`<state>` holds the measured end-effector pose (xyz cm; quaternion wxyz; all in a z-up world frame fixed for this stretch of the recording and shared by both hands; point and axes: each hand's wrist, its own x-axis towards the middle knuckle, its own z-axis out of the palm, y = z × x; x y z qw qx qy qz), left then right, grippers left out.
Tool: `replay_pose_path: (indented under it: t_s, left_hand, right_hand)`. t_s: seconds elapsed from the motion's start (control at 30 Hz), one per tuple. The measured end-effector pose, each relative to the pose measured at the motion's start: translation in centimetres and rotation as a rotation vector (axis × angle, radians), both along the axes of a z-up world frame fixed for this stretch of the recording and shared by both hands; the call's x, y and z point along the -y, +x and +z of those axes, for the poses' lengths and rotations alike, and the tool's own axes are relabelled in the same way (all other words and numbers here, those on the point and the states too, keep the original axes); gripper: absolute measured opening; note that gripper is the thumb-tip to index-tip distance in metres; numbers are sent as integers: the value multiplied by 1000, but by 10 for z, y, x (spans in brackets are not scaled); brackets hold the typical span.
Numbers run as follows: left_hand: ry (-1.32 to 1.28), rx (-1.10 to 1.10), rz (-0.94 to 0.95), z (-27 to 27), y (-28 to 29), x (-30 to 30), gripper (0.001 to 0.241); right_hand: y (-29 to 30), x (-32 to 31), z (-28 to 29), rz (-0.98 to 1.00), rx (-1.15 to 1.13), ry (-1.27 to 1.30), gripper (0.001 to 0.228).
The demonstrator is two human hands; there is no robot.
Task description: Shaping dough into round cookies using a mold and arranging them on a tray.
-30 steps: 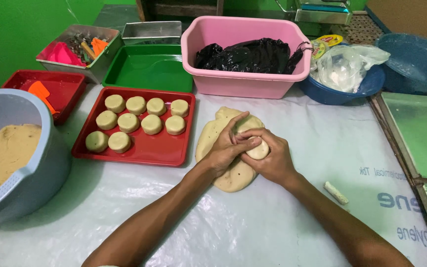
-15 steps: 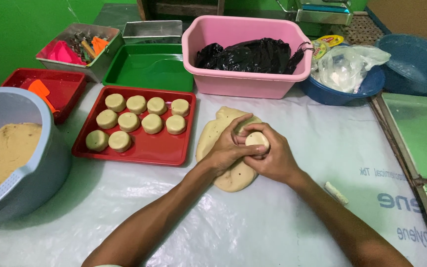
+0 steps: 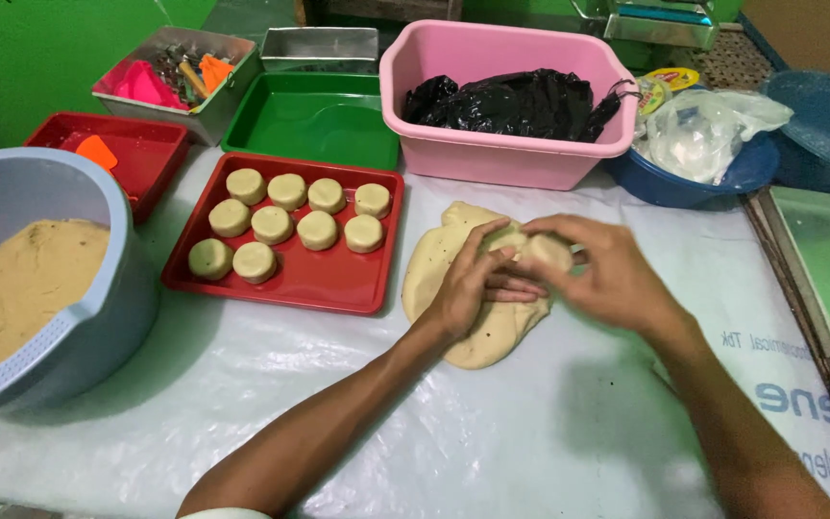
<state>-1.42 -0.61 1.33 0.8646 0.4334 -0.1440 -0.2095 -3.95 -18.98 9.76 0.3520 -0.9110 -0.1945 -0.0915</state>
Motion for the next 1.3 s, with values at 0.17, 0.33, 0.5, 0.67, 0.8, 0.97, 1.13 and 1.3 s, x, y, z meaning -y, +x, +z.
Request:
replay_pose_path:
  t_s: [0.17, 0.33, 0.5, 0.67, 0.8, 0.97, 1.13, 1.3]
  left_hand:
    - [9, -14, -15, -1, 5, 4, 64]
    - [115, 53, -35, 15, 1, -3, 60]
    - [109, 126, -38, 5, 1, -2, 71]
    - [73, -7, -166, -4, 20, 0, 66]
    - [394, 161, -36, -15, 12, -6, 42]
    - [51, -3, 10, -32, 16, 20, 39]
    - [-87, -88, 16, -40, 22, 28, 51]
    - [35, -57, 44, -18, 10, 19, 52]
  right_hand:
    - [3, 1, 22, -60, -227, 438, 32]
    - [11, -3, 51, 123, -357, 465, 63]
    - [15, -51, 78, 163, -304, 65, 61]
    - [42, -111, 63, 225, -130, -104, 58]
    - [58, -167, 44, 449, -8, -89, 49]
    - [81, -216, -5, 518, -45, -227, 48]
    - [78, -244, -23, 477, -92, -385, 50]
    - [77, -250, -36, 471, -34, -480, 46]
